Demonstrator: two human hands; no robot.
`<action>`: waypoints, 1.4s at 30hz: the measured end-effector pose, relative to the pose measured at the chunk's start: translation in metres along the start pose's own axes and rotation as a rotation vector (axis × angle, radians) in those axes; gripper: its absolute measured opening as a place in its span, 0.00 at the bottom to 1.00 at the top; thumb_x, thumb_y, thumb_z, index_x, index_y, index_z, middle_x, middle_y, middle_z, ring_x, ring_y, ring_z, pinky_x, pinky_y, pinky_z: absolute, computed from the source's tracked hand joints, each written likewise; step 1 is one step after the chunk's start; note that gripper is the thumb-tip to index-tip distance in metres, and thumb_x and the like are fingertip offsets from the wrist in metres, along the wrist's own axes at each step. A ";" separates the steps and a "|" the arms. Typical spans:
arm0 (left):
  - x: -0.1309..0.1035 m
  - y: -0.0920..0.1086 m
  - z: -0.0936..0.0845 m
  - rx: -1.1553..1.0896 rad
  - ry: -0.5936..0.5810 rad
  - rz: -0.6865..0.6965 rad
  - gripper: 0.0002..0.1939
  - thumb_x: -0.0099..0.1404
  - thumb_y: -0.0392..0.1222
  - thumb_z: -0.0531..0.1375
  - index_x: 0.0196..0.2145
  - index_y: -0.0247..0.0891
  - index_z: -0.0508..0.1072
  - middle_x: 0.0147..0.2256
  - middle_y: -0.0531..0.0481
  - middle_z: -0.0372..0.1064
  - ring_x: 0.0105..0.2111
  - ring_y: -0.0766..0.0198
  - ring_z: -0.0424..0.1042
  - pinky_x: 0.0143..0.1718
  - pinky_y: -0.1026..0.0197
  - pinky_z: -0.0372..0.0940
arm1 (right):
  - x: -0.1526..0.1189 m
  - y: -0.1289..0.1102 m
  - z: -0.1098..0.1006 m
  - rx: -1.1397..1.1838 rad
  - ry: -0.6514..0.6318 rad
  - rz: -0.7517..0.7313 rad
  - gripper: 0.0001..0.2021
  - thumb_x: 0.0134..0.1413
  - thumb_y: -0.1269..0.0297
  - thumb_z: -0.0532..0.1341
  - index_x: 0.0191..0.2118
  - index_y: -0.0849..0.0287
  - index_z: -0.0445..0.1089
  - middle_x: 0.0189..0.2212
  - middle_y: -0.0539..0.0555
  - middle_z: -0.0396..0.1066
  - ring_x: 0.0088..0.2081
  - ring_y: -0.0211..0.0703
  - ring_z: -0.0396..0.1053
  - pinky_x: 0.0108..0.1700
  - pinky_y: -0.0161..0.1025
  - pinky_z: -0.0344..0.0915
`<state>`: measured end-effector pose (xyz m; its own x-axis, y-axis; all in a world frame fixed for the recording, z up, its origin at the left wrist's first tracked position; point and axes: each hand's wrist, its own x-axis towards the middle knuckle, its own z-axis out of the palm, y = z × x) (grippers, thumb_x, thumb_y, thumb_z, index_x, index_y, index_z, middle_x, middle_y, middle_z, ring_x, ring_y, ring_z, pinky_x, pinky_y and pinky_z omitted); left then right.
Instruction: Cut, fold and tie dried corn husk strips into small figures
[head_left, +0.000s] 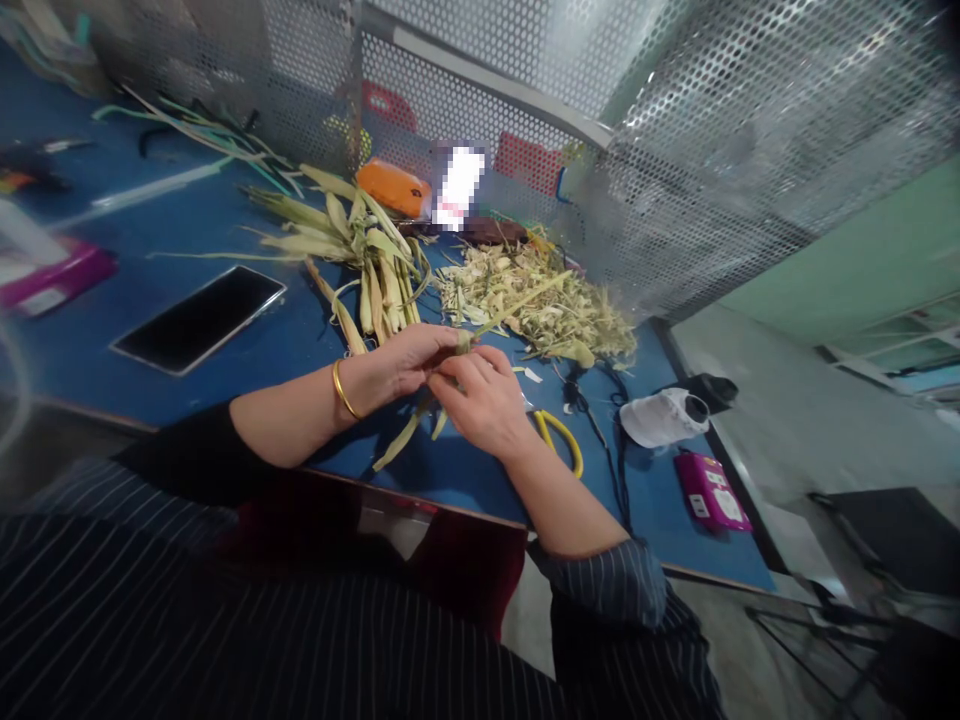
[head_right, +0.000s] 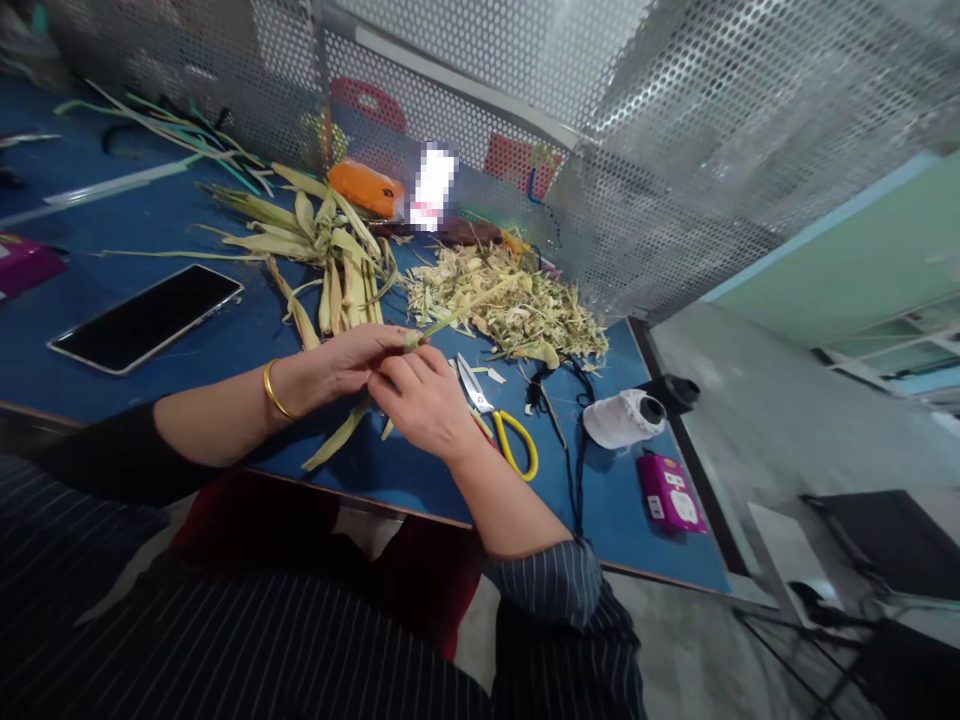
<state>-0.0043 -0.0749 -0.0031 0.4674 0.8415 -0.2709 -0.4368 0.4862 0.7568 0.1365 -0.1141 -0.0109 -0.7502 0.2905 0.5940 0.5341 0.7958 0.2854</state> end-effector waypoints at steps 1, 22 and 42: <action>-0.001 -0.001 0.001 0.010 0.022 0.044 0.08 0.55 0.27 0.60 0.21 0.32 0.70 0.19 0.51 0.67 0.18 0.73 0.64 0.16 0.73 0.59 | -0.001 0.001 -0.001 0.039 0.067 0.073 0.08 0.61 0.71 0.55 0.38 0.55 0.71 0.34 0.52 0.72 0.37 0.40 0.66 0.49 0.43 0.59; -0.012 0.012 0.003 0.305 -0.009 0.113 0.04 0.51 0.30 0.63 0.28 0.31 0.76 0.28 0.45 0.75 0.30 0.65 0.75 0.36 0.63 0.70 | 0.001 0.026 0.008 1.425 0.387 1.539 0.15 0.41 0.57 0.68 0.22 0.58 0.61 0.14 0.44 0.65 0.15 0.33 0.65 0.18 0.32 0.64; -0.008 0.011 0.008 0.397 0.385 0.370 0.09 0.51 0.33 0.67 0.30 0.34 0.72 0.20 0.55 0.69 0.18 0.73 0.65 0.17 0.69 0.53 | -0.006 0.028 -0.012 0.072 -0.026 0.195 0.10 0.63 0.66 0.54 0.43 0.56 0.73 0.37 0.55 0.76 0.37 0.41 0.71 0.42 0.39 0.63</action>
<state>-0.0067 -0.0780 0.0120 0.0005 0.9961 -0.0881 -0.1646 0.0870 0.9825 0.1603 -0.0994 0.0027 -0.6454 0.4554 0.6132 0.6418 0.7587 0.1121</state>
